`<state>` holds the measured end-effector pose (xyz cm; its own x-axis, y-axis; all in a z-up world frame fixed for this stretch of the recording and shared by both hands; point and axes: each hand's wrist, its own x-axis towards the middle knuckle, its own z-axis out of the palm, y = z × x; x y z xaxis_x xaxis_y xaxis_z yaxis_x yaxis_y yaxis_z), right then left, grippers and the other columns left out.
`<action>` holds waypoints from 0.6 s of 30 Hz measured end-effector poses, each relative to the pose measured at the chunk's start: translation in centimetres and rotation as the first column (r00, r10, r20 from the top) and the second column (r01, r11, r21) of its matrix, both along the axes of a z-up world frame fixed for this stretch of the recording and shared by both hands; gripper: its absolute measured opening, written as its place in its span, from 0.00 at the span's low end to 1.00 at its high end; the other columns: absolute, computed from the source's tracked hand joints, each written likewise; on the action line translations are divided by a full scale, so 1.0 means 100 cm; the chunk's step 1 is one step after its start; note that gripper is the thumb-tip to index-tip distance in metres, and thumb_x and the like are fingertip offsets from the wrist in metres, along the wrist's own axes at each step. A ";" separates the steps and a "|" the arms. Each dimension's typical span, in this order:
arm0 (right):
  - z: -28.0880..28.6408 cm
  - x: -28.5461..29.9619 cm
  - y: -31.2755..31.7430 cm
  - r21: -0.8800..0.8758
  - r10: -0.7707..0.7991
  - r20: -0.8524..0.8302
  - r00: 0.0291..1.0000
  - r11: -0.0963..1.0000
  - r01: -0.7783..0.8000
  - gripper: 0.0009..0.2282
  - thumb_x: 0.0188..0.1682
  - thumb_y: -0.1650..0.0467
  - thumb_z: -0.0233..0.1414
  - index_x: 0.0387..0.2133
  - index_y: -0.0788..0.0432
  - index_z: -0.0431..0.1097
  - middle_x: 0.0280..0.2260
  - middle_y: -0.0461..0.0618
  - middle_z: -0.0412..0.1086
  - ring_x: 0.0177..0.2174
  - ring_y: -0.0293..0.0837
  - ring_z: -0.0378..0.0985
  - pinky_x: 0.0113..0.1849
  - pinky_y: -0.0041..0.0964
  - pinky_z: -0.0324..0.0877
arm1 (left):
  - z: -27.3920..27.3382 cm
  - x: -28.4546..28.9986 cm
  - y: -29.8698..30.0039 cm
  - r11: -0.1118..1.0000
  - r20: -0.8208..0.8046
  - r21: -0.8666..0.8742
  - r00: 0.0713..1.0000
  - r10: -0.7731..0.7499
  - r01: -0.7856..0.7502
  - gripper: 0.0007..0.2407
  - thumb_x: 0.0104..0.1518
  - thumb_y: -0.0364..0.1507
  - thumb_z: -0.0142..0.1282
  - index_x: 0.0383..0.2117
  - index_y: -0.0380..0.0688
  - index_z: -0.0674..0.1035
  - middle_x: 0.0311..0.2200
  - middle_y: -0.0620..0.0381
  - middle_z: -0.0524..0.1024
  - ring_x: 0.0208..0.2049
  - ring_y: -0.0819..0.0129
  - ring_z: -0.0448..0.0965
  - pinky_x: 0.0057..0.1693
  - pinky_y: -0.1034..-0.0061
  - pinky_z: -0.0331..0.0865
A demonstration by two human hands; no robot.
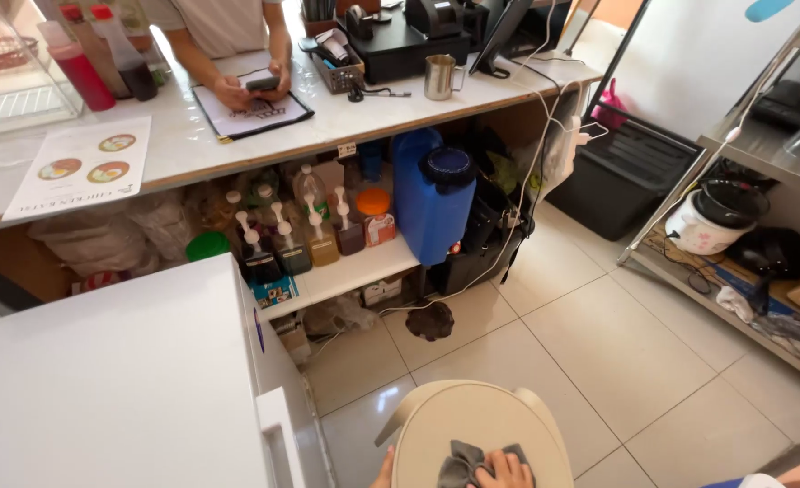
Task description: Cleaning plastic stools with a damp cloth.
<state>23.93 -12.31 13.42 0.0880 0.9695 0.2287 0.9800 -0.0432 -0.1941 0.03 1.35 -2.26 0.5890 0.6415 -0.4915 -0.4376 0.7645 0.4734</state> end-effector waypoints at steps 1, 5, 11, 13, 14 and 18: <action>0.030 -0.005 0.004 -0.004 0.007 0.002 1.000 1.000 -0.007 0.17 0.31 0.52 0.64 0.23 0.50 0.76 0.36 0.46 0.66 0.35 0.51 0.66 0.32 0.53 0.60 | -0.003 -0.004 -0.003 1.000 0.002 -0.004 1.000 0.007 -0.007 0.34 0.52 0.56 0.48 0.59 0.46 0.76 0.57 0.54 0.80 0.56 0.65 0.79 0.60 0.73 0.72; 0.137 -0.045 0.016 -0.033 0.147 -0.167 0.975 0.987 -0.154 0.13 0.40 0.59 0.60 0.25 0.56 0.76 0.38 0.51 0.64 0.39 0.52 0.65 0.37 0.50 0.60 | -0.014 -0.028 -0.025 0.993 -0.065 -0.042 0.992 0.111 -0.114 0.30 0.55 0.53 0.47 0.60 0.48 0.74 0.57 0.51 0.78 0.56 0.61 0.78 0.59 0.68 0.71; 0.177 -0.086 0.030 -0.117 0.091 -0.201 0.975 0.986 -0.116 0.12 0.45 0.61 0.56 0.25 0.59 0.76 0.39 0.50 0.64 0.40 0.51 0.64 0.41 0.49 0.59 | -0.008 -0.045 -0.034 0.960 -0.138 -0.081 0.957 0.256 -0.268 0.27 0.59 0.49 0.47 0.61 0.49 0.72 0.56 0.47 0.77 0.55 0.55 0.77 0.58 0.62 0.72; 0.170 -0.089 0.028 -0.124 0.091 -0.201 0.975 0.985 -0.117 0.12 0.45 0.61 0.56 0.25 0.59 0.76 0.39 0.50 0.64 0.40 0.51 0.64 0.41 0.49 0.59 | -0.008 -0.047 -0.038 0.955 -0.132 -0.097 0.954 0.268 -0.281 0.27 0.59 0.49 0.47 0.61 0.49 0.72 0.56 0.47 0.77 0.55 0.56 0.77 0.58 0.62 0.72; 0.164 -0.087 0.026 -0.121 0.102 -0.188 0.977 0.985 -0.126 0.13 0.45 0.61 0.56 0.25 0.59 0.76 0.40 0.51 0.64 0.40 0.52 0.64 0.40 0.49 0.59 | -0.008 -0.047 -0.039 0.952 -0.121 -0.115 0.955 0.271 -0.285 0.27 0.59 0.49 0.47 0.61 0.47 0.73 0.56 0.47 0.77 0.55 0.56 0.77 0.58 0.63 0.72; 0.150 -0.073 0.019 -0.115 0.142 -0.181 0.973 0.980 -0.164 0.13 0.43 0.61 0.57 0.25 0.59 0.78 0.40 0.53 0.64 0.39 0.52 0.64 0.39 0.51 0.59 | -0.007 -0.042 -0.042 0.943 -0.090 -0.171 0.957 0.275 -0.287 0.28 0.60 0.50 0.49 0.60 0.44 0.76 0.56 0.48 0.78 0.56 0.59 0.78 0.58 0.66 0.72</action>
<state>16.68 -10.43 28.38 -0.0368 0.9947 0.0957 0.9295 0.0692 -0.3622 -4.21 -2.89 -2.93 0.3615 0.6735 -0.6447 -0.6200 0.6901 0.3732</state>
